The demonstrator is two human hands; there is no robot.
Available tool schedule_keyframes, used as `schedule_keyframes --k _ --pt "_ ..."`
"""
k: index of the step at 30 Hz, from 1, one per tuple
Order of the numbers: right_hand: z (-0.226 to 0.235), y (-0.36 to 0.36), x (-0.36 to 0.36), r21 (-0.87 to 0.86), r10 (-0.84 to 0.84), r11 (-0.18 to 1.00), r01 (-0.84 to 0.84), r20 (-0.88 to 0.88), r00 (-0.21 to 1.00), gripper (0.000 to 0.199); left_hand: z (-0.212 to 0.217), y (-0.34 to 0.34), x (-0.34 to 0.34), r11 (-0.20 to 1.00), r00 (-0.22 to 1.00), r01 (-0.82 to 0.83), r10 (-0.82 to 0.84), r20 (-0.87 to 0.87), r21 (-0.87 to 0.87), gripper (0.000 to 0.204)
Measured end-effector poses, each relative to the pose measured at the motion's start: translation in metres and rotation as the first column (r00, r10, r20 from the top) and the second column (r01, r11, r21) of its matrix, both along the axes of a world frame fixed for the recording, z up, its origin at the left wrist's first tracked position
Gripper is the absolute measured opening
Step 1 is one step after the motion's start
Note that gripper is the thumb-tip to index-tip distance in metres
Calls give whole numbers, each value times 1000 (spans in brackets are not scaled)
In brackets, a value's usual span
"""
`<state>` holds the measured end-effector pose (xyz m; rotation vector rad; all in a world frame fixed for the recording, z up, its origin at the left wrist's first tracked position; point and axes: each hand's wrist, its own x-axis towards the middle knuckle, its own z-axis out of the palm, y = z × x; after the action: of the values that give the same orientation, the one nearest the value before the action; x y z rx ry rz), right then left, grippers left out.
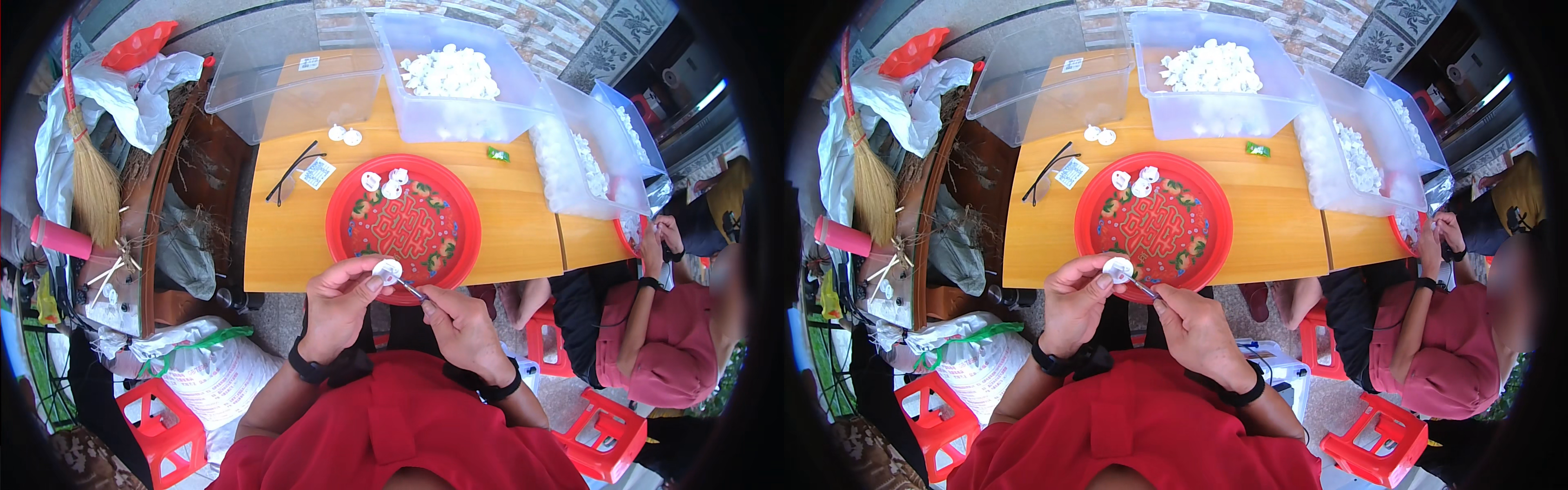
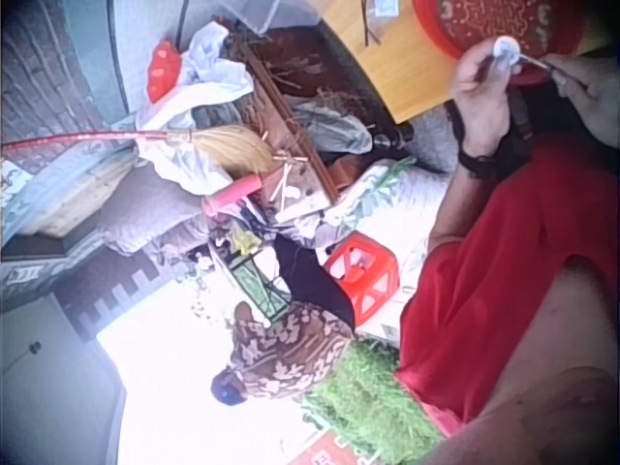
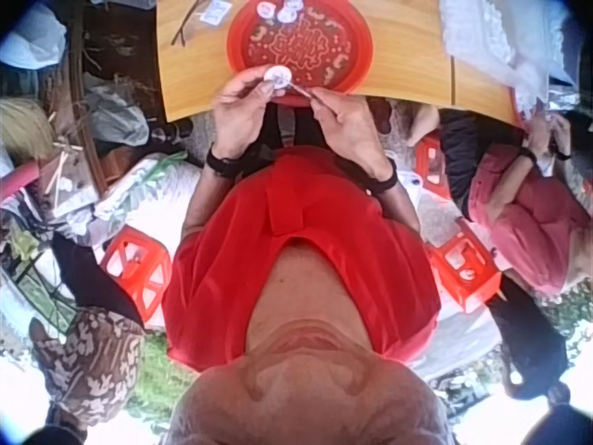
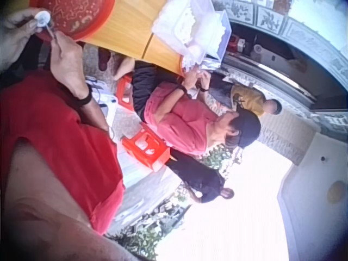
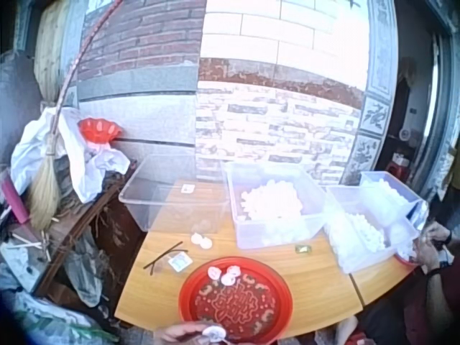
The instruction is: Assembling small white plastic components by hand and using tools on a table.
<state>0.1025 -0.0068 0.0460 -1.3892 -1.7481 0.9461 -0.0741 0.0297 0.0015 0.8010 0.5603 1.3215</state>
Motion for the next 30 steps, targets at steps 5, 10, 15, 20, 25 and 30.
schedule_keyframes --k 5,10,15,20,25,30 --pt "-4 1 -3 42 -7 999 6 11 1000 23 -1 -3 2 996 993 -68 72 -93 53 25" --pt "1 4 -5 291 -39 952 -96 426 904 39 -1 -4 2 996 990 -77 82 -119 51 24" --pt "14 10 -7 229 46 959 -168 456 889 53 1 -6 2 997 988 -64 70 -137 46 23" --pt "5 13 -1 117 162 972 -205 301 940 58 -1 -5 -1 997 996 -42 46 -72 59 22" --pt "-2 20 6 -139 241 948 -287 -274 931 51 -4 -4 0 998 998 -24 27 -61 50 22" --pt "-4 23 12 -354 150 863 -361 -502 852 42 -7 -4 0 997 996 -26 32 -78 72 23"
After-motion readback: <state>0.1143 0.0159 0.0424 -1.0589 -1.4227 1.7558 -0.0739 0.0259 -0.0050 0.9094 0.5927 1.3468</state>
